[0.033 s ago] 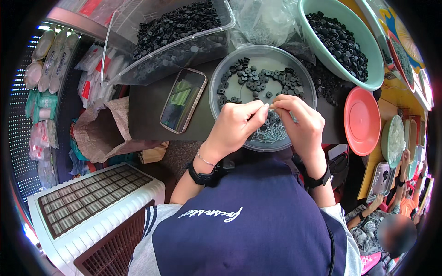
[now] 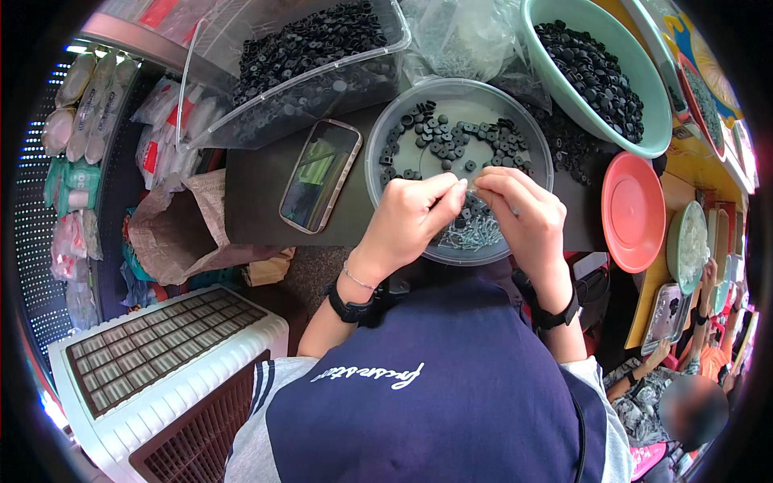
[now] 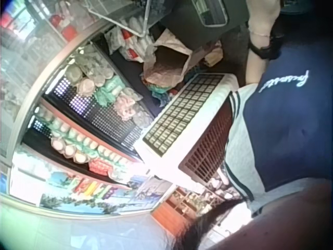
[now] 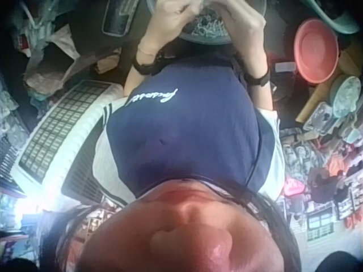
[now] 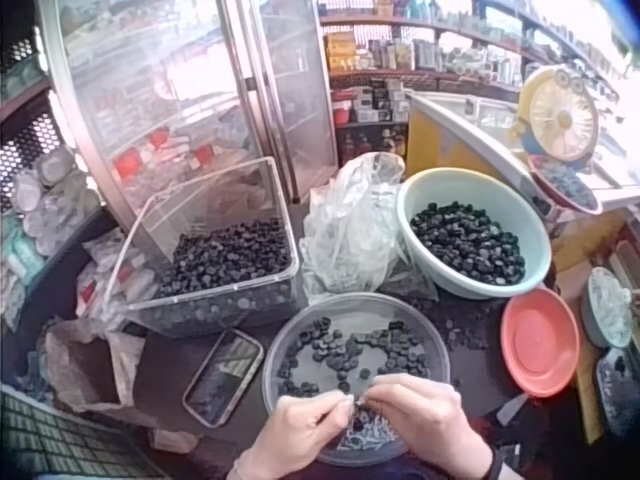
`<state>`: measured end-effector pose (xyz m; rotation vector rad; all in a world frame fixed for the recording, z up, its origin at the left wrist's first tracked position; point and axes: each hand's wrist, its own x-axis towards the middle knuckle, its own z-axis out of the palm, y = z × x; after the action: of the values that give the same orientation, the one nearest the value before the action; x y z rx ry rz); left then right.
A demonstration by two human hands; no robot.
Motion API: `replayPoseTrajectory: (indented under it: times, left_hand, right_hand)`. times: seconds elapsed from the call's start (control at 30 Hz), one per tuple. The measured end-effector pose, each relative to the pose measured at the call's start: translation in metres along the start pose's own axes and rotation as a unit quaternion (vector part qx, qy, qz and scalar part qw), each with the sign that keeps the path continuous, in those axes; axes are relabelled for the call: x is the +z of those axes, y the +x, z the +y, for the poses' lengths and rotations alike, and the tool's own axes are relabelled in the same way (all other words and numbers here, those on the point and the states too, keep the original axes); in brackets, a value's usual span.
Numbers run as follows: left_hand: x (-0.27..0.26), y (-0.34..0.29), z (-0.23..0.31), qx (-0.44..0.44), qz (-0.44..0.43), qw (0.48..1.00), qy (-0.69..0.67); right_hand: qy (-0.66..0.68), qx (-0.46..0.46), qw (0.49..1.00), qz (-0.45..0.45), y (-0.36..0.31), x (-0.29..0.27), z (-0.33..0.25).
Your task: Inserting small silver pins into black rubber or plastic components.
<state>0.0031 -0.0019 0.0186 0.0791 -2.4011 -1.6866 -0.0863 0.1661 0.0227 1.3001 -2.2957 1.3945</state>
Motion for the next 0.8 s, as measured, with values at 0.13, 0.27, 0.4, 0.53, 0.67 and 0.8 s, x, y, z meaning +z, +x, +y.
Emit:
replayPoseTrajectory:
  times: [0.13, 0.27, 0.4, 0.53, 0.67, 0.8]
  left_hand:
    - [-0.007, 0.002, -0.005, 0.020, 0.025, 0.995, 0.098]
    - [-0.011, 0.004, -0.002, 0.079, 0.004, 0.974, 0.211]
    - [-0.010, 0.004, 0.000, 0.105, 0.002, 0.964, 0.246]
    - [-0.008, 0.002, -0.004, 0.094, 0.010, 0.975, 0.202]
    - [-0.006, -0.001, -0.002, 0.000, 0.002, 1.000, 0.021]
    - [-0.006, -0.001, -0.001, -0.122, -0.037, 0.977, -0.174]
  right_hand:
    - [0.040, 0.031, 0.995, -0.084, 0.003, -0.007, 0.000]
    - [0.048, 0.055, 0.992, -0.105, 0.005, -0.007, 0.001]
    - [0.031, 0.056, 0.991, -0.114, 0.004, -0.005, 0.003]
    - [0.010, 0.022, 0.996, -0.082, 0.004, -0.005, 0.002]
    - [-0.024, -0.030, 0.999, -0.022, 0.003, -0.003, 0.004]
    - [-0.061, -0.079, 0.995, 0.030, 0.000, -0.002, 0.008]
